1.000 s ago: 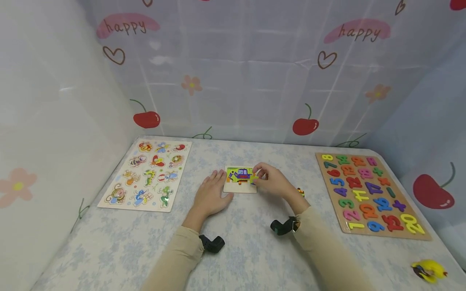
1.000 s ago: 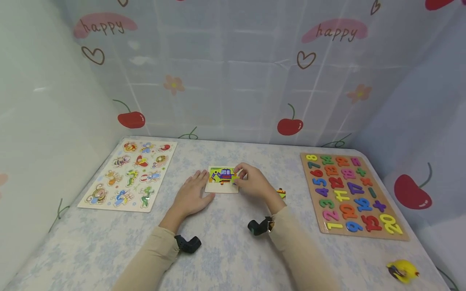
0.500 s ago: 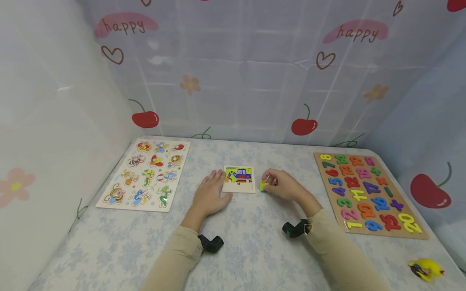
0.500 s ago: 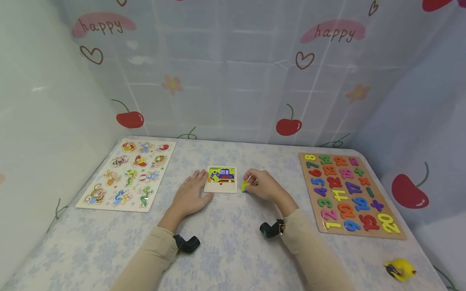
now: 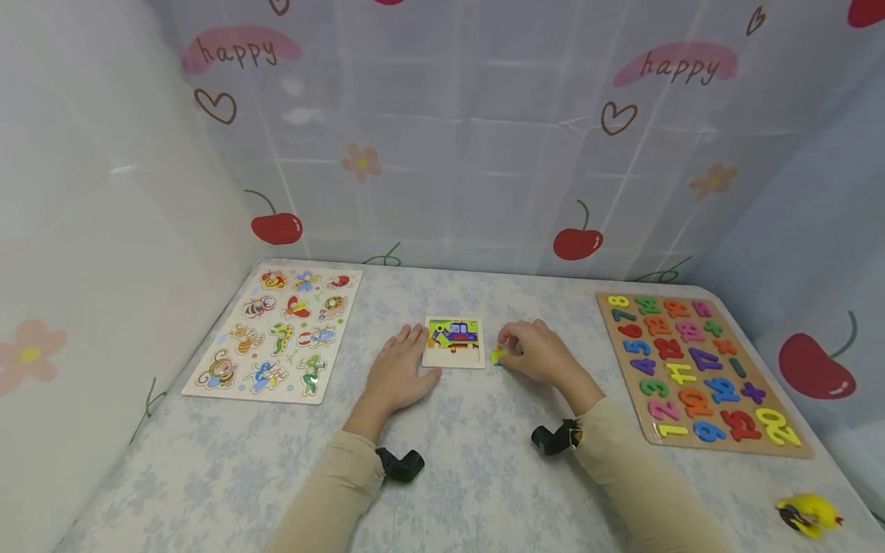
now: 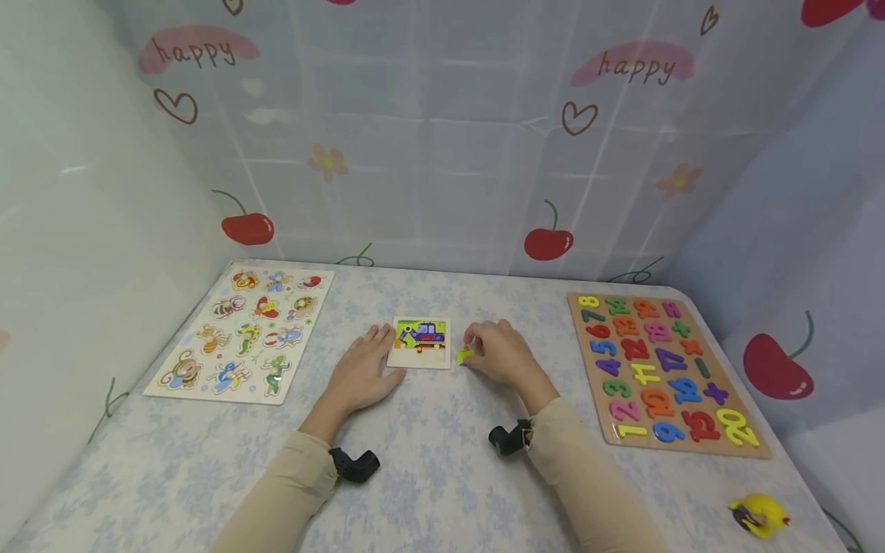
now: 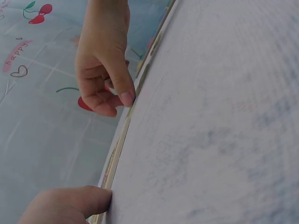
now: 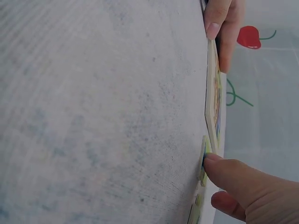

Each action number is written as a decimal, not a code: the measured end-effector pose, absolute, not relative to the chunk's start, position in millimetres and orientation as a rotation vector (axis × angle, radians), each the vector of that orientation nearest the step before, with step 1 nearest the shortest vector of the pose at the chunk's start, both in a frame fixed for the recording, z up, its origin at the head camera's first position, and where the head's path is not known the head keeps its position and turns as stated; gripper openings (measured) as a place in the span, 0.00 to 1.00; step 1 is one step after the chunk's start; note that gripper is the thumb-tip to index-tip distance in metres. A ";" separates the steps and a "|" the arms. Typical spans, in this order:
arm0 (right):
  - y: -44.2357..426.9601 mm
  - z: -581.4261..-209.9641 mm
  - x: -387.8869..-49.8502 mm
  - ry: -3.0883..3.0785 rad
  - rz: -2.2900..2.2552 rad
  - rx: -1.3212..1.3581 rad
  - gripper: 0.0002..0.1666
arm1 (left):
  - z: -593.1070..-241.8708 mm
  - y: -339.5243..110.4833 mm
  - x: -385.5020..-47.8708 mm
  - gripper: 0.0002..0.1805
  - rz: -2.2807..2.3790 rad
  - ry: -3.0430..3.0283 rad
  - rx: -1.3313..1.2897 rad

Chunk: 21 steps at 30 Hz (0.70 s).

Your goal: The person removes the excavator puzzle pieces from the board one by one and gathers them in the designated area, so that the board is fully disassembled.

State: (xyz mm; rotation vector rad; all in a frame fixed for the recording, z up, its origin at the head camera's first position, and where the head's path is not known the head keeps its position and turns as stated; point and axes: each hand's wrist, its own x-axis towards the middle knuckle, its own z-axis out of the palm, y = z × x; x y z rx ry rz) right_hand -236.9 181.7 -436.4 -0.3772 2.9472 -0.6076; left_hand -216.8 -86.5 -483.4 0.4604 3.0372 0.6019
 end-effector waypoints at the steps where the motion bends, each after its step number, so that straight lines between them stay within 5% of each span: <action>1: 181.7 -436.2 -236.8 2.958 -0.590 -0.384 0.16 | -483.5 -86.7 -216.7 0.46 0.604 3.037 0.460; 21: 154.5 -437.0 -246.6 2.968 -0.522 -0.596 0.24 | -481.9 -78.1 -222.8 0.37 0.700 3.024 0.418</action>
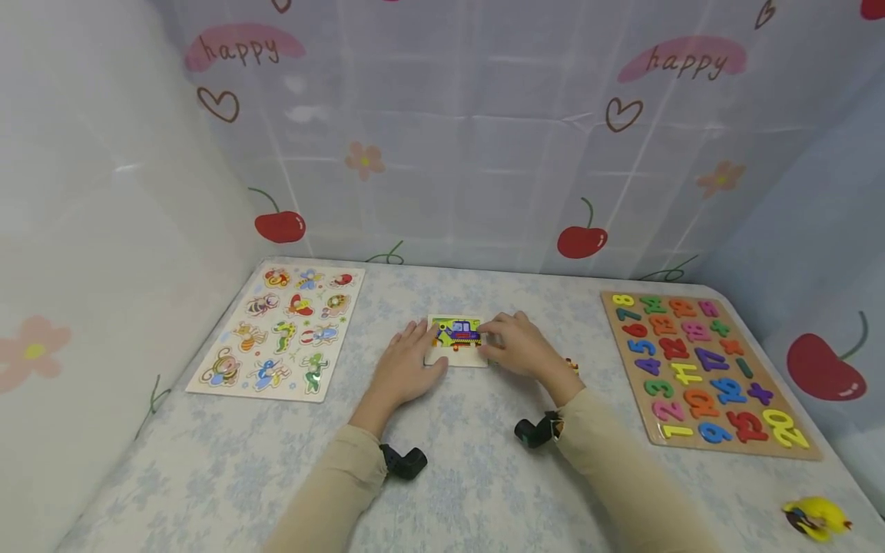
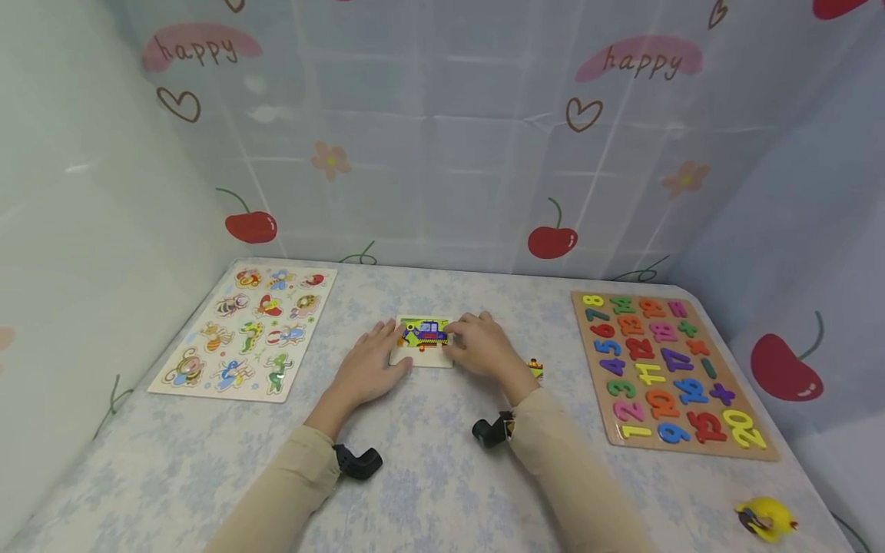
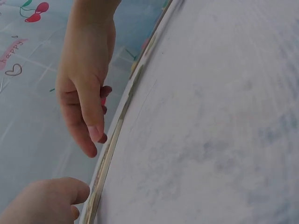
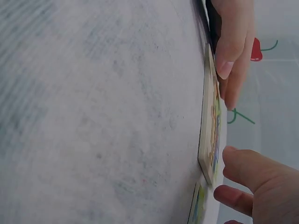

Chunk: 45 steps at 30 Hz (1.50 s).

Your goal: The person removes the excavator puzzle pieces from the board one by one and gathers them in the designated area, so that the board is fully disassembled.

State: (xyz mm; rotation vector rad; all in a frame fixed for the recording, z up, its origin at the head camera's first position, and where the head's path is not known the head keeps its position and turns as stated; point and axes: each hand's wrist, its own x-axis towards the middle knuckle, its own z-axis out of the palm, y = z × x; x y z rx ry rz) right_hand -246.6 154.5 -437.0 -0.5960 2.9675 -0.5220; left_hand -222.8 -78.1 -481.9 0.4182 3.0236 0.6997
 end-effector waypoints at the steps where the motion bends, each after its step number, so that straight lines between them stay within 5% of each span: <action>1: 152.9 -437.0 -247.1 2.969 -0.515 -0.597 0.24 | -482.4 -77.2 -223.3 0.36 0.695 3.025 0.426; 25: 138.1 -443.4 -253.5 3.021 -0.448 -0.577 0.23 | -483.3 -69.6 -217.8 0.26 0.665 3.079 0.529; 45: 133.4 -444.1 -264.7 3.030 -0.482 -0.550 0.17 | -484.9 -38.7 -228.5 0.39 0.518 3.105 0.215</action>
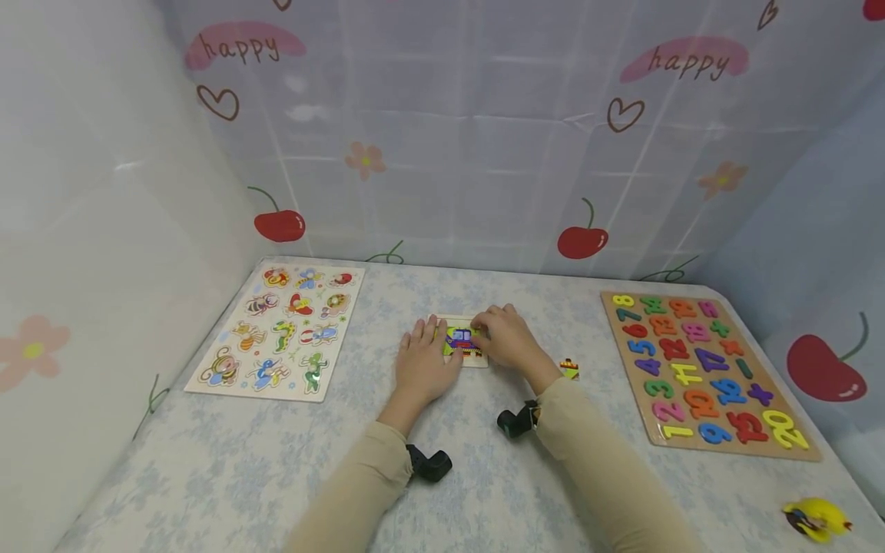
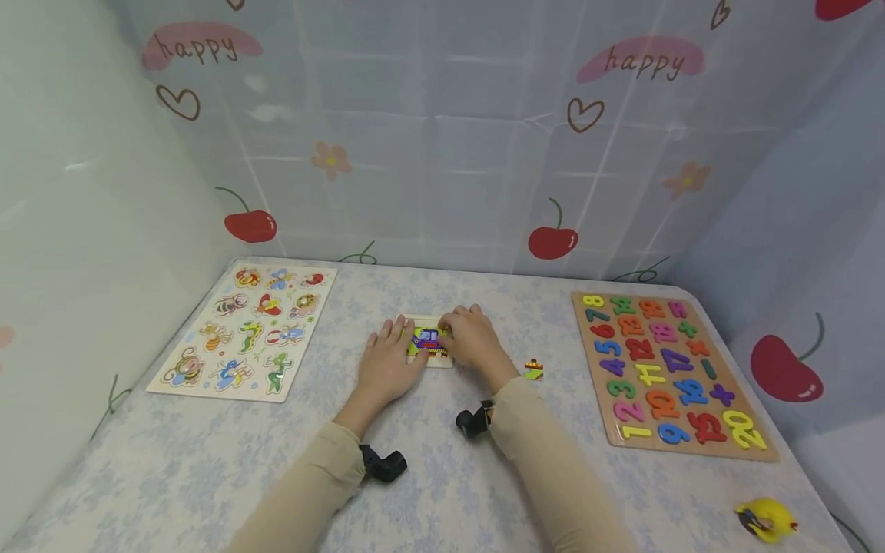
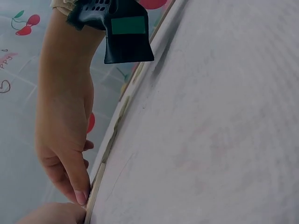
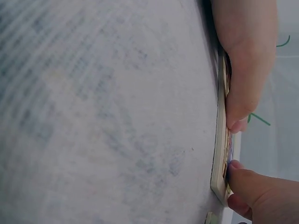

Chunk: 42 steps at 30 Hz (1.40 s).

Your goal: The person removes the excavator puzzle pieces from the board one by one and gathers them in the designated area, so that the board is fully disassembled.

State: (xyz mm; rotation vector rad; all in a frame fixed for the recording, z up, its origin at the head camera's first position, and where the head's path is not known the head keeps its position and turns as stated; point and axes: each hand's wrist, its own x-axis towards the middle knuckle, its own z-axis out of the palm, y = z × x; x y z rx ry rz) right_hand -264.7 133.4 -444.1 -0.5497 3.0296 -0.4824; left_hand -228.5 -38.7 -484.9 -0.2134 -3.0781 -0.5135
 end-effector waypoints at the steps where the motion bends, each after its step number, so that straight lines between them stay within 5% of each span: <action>1: 133.5 -444.2 -264.9 3.031 -0.487 -0.548 0.17 | -485.1 -38.2 -228.4 0.39 -0.505 -3.081 -0.207; 29: 144.8 -439.3 -269.1 2.753 -1.106 -0.350 0.12 | -487.9 -39.9 -228.0 0.40 -0.521 -3.037 -0.187; 42: 185.7 -428.8 -280.6 2.748 -1.164 -0.150 0.14 | -489.2 -39.2 -227.3 0.40 -0.533 -3.028 -0.184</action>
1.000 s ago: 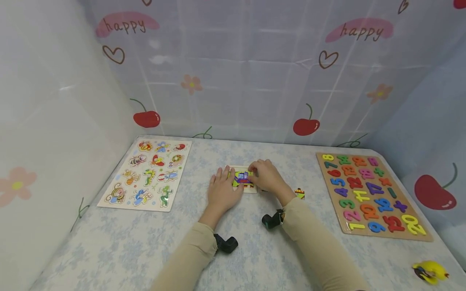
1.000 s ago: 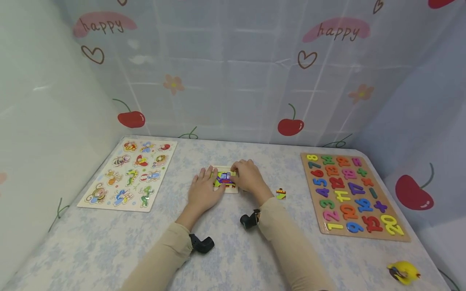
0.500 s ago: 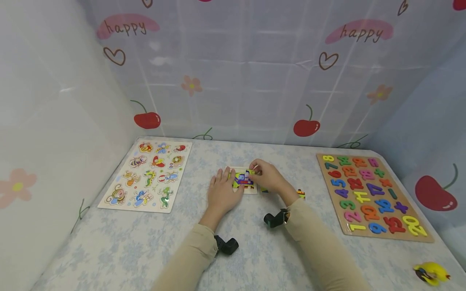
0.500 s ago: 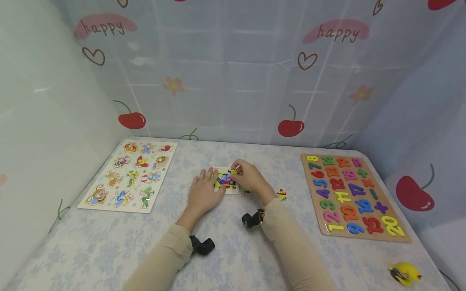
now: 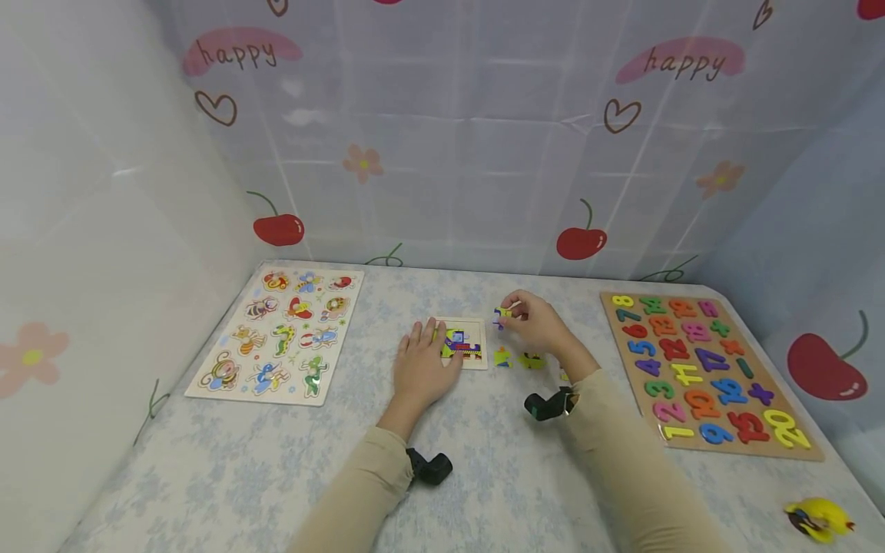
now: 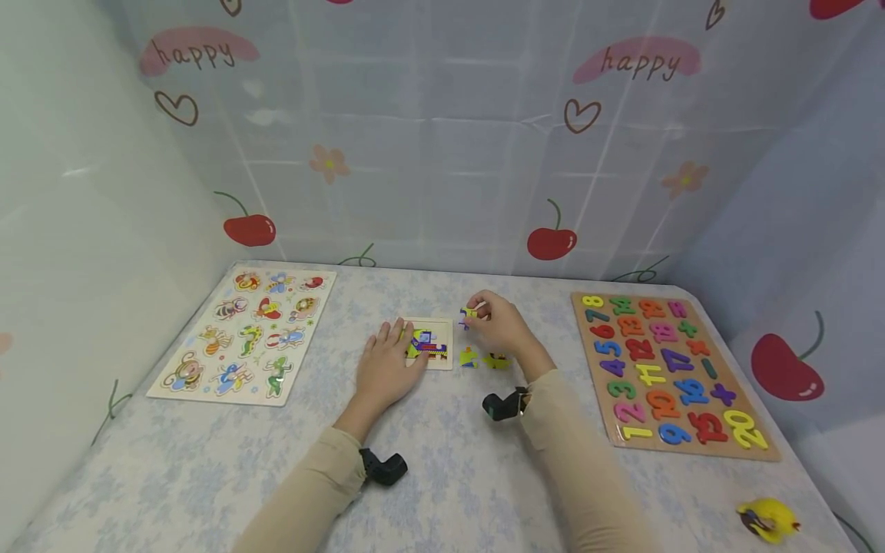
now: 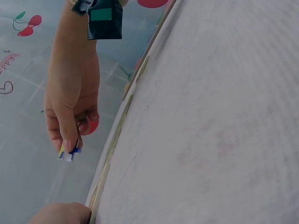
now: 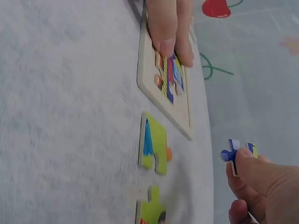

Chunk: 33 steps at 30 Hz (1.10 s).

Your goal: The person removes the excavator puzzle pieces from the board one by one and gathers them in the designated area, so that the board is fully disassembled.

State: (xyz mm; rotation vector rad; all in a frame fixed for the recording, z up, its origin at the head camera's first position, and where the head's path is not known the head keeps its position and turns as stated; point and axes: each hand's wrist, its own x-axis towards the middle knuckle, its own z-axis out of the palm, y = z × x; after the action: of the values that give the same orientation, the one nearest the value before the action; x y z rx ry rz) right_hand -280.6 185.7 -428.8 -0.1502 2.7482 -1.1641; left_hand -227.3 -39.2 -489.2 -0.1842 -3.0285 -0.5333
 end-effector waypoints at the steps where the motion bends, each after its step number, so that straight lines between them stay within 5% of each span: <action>1: 191.1 -428.2 -281.8 2.752 -1.160 -0.133 0.14 | -489.6 -39.4 -227.4 0.40 -0.533 -3.029 -0.184; 18: 283.4 -434.8 -299.3 2.822 -0.955 0.091 0.16 | -493.6 -39.6 -227.0 0.40 -0.539 -3.036 -0.181; 33: 284.3 -443.5 -299.3 2.877 -0.834 0.130 0.15 | -494.2 -39.4 -226.1 0.40 -0.553 -3.032 -0.185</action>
State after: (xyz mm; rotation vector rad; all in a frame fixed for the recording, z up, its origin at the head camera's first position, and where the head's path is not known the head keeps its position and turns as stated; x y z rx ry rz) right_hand -299.3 284.3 -443.5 0.1302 2.8767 -0.8336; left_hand -226.1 -39.4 -494.2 -0.1852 -3.0324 -0.5533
